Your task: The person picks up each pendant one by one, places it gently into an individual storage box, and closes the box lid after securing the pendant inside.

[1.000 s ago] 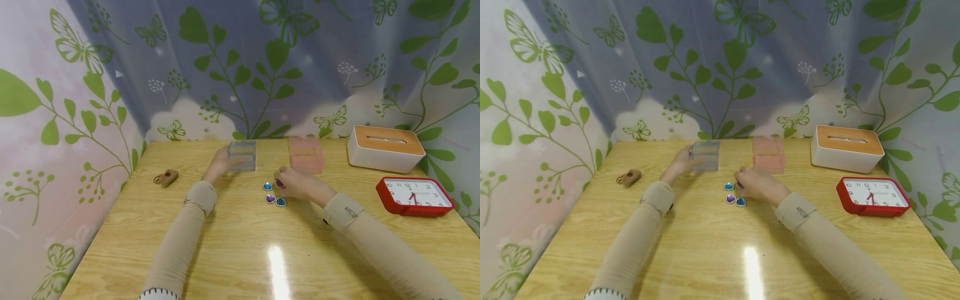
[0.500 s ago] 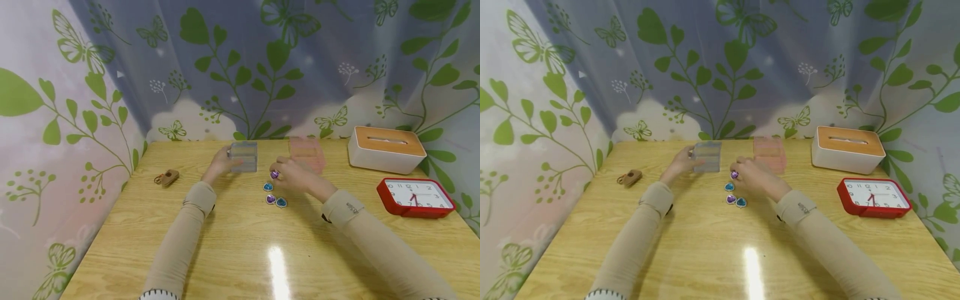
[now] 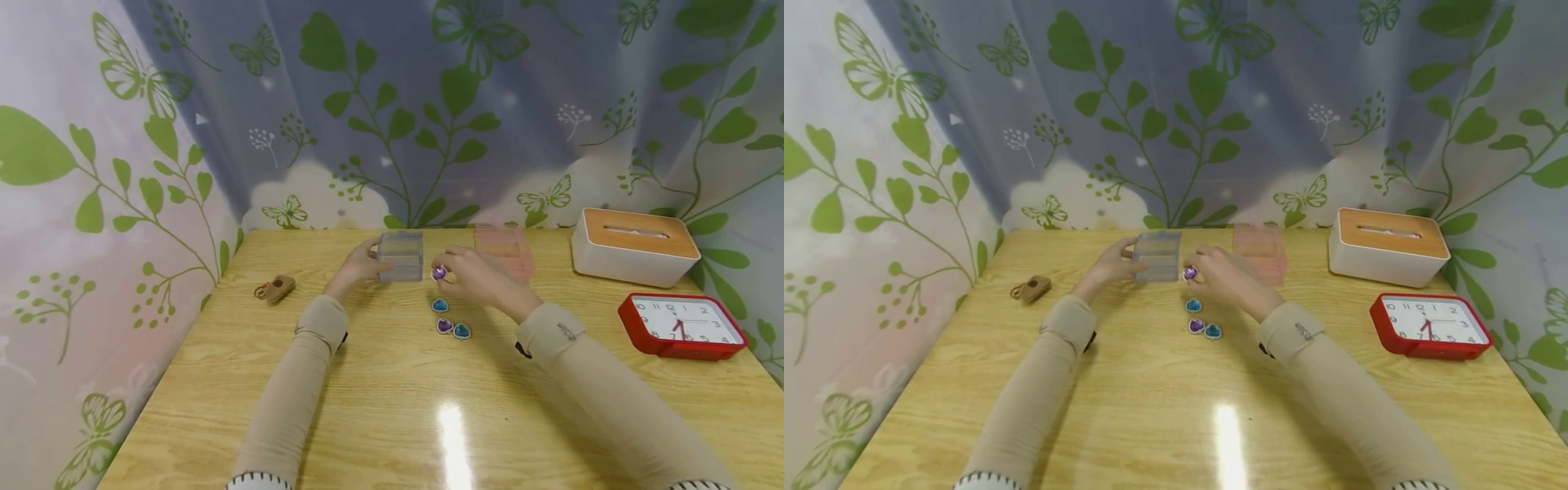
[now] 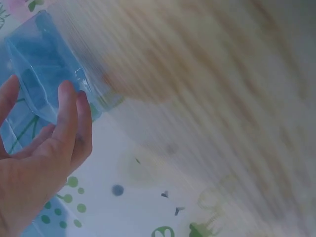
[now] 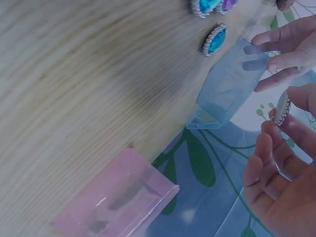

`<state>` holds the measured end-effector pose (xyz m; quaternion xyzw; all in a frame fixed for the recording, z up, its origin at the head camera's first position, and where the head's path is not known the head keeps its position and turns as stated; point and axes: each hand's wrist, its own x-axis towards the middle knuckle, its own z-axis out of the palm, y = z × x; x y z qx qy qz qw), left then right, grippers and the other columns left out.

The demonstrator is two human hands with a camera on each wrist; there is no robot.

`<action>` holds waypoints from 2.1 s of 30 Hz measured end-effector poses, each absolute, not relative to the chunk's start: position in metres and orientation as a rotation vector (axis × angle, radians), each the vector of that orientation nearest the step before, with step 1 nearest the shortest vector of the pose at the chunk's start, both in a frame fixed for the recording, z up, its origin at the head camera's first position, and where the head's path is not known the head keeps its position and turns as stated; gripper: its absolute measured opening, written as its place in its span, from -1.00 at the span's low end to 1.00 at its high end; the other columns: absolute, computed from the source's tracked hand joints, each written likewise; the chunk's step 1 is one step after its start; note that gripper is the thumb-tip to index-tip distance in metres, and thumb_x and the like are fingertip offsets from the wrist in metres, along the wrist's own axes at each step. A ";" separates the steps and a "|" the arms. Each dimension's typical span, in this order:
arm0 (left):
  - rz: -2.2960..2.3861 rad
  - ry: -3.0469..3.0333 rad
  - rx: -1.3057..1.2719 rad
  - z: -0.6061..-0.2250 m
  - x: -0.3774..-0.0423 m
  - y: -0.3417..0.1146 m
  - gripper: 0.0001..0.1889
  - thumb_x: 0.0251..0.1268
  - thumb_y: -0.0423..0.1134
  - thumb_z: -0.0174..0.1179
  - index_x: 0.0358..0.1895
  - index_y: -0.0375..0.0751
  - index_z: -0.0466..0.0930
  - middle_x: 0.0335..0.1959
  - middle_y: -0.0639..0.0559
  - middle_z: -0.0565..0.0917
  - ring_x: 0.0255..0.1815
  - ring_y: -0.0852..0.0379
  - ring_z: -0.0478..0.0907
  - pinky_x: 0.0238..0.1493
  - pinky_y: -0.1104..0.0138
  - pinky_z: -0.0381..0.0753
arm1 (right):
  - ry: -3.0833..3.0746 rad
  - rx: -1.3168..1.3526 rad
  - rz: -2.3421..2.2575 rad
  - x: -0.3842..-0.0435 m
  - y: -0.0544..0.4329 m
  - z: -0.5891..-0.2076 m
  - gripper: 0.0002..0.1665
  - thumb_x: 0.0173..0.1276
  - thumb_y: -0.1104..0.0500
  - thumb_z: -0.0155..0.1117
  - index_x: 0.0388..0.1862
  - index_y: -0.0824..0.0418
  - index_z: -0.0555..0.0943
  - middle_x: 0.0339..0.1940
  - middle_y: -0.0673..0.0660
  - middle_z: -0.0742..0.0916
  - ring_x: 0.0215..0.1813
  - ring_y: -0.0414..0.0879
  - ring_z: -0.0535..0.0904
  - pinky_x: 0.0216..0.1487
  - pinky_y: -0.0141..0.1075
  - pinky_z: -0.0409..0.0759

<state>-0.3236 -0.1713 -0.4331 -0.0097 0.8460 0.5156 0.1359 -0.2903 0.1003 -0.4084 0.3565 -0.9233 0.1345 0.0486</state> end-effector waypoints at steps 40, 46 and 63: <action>1.588 2.360 -0.093 -0.427 -0.326 -0.171 -0.19 0.46 -0.44 0.29 0.68 -0.17 0.11 0.42 -0.43 0.41 0.24 -0.27 0.63 0.32 0.10 0.75 | -2.916 0.948 0.561 -0.333 0.036 -0.408 -0.54 0.51 0.00 0.34 0.31 0.10 0.66 0.08 0.15 0.73 0.10 0.08 0.68 0.00 -0.03 0.76; 1.559 2.384 -0.105 -0.426 -0.325 -0.170 -0.20 0.47 -0.41 0.29 0.68 -0.17 0.11 0.38 -0.37 0.44 0.18 -0.16 0.65 0.26 0.16 0.78 | -2.894 0.933 0.614 -0.343 0.026 -0.410 -0.61 0.49 0.03 0.34 0.22 0.11 0.71 -0.03 0.17 0.75 -0.05 0.05 0.68 -0.12 -0.11 0.72; 1.610 2.383 -0.094 -0.429 -0.325 -0.170 -0.18 0.43 -0.44 0.32 0.67 -0.19 0.13 0.28 -0.38 0.51 0.10 -0.17 0.66 0.30 0.06 0.75 | -2.950 0.900 0.477 -0.366 0.011 -0.418 -0.67 0.55 0.00 0.32 0.17 0.08 0.74 -0.10 0.09 0.80 -0.18 -0.05 0.70 -0.27 -0.22 0.68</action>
